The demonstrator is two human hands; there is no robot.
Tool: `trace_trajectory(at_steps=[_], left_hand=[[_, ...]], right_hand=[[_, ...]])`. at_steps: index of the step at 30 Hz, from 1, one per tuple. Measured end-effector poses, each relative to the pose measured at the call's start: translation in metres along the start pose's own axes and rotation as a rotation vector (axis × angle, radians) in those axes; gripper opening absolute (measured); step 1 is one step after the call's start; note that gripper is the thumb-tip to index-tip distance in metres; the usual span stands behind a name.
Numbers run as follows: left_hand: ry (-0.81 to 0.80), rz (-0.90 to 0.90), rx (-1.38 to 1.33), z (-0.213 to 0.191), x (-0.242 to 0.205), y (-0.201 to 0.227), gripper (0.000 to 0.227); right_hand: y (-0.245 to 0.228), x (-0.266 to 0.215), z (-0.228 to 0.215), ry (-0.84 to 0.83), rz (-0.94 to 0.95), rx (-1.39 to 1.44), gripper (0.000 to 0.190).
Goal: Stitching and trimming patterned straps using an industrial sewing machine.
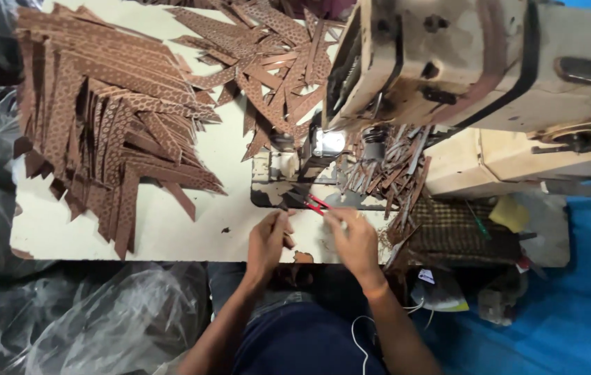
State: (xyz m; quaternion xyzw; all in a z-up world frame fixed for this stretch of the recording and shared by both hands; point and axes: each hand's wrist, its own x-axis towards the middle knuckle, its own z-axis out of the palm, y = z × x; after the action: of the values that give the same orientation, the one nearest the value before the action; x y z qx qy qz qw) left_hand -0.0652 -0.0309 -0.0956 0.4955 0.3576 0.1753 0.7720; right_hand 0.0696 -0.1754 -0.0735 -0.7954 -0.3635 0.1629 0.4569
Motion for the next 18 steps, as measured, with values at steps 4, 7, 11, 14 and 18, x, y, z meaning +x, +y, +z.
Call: trace_trajectory(at_steps=[4,7,11,14,18], left_hand=[[0.053,0.006,0.463,-0.033,0.0,-0.019,0.029],[0.002,0.043,0.624,-0.034,0.0,-0.015,0.031],[-0.079,-0.081,0.687,-0.03,0.008,-0.022,0.036],[-0.046,0.009,0.785,-0.014,0.018,-0.025,0.045],[-0.062,-0.019,1.004,0.006,0.016,-0.007,0.046]], right_hand=[[-0.025,0.036,0.014,0.171,-0.304,-0.416,0.025],[-0.01,0.044,0.022,0.081,-0.173,-0.519,0.025],[0.01,0.03,0.002,0.161,-0.048,-0.356,0.016],[-0.001,-0.002,-0.003,0.193,-0.034,-0.21,0.016],[-0.016,-0.018,0.01,0.073,-0.097,-0.337,0.015]])
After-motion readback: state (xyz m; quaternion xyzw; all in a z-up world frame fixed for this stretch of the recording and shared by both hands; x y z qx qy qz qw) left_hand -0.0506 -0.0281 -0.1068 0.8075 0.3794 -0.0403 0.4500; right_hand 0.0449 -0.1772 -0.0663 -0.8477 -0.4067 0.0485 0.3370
